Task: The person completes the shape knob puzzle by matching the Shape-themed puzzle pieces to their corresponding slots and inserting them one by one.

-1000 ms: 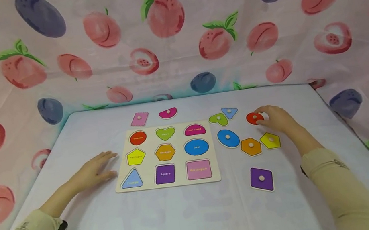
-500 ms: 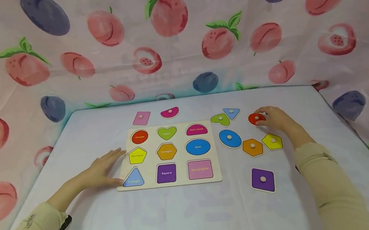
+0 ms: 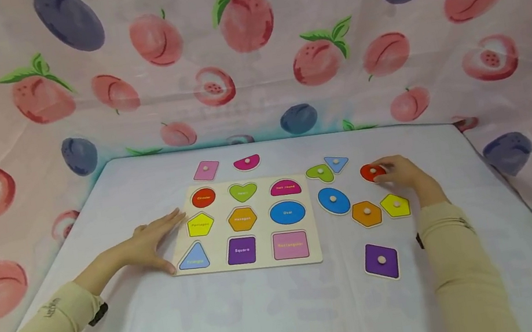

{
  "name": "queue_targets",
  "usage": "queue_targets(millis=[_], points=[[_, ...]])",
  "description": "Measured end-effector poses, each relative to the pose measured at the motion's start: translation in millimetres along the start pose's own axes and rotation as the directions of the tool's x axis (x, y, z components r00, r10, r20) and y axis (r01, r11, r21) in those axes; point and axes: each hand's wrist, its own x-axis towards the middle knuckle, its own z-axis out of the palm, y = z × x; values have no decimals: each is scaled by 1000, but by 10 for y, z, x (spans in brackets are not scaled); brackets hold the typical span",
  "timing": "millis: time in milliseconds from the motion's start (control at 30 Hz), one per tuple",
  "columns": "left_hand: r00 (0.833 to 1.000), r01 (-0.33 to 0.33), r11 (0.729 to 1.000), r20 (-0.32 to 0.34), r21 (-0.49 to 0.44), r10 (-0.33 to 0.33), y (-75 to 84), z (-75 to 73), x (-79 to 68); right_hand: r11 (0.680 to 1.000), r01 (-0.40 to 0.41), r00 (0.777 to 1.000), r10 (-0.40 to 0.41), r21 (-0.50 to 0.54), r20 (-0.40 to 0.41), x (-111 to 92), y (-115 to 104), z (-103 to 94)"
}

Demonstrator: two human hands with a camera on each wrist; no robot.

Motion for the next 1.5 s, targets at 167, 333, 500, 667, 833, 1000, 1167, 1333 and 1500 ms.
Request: queue_targets(millis=[167,333,500,667,833,1000,1167,1333,1500], points=[[999,18,999,39,32,-19,-5,-14,12,1000,4,1000,-3,19,-30,11,-30,22],[995,49,997,80,56,-54,37,-35,67,998,-49,995,53,51,-87,8,-42,48],[991,66,996,114,68,-73,83,-54,97,995,-85,989,90,49,-114,-4,-63,61],[990,72,994,115,80,-81,93,-50,97,998,-67,988,69,21,-135,0,-86,62],[992,66,995,101,75,-73,71,-19,82,999,-52,988,50,-9,-146,11,-91,68],[993,63,995,91,74,-70,48,-6,76,999,-41,988,36,-29,-152,10,-87,55],[991,83,993,97,85,-91,56,-18,85,999,-22,987,16,-34,-159,9,-99,43],[989,93,991,108,100,-104,75,-35,79,999,-35,991,35,-1,-131,10,-149,68],[986,108,987,118,116,-122,108,-59,91,1000,0,990,1,2,-138,12,-190,78]])
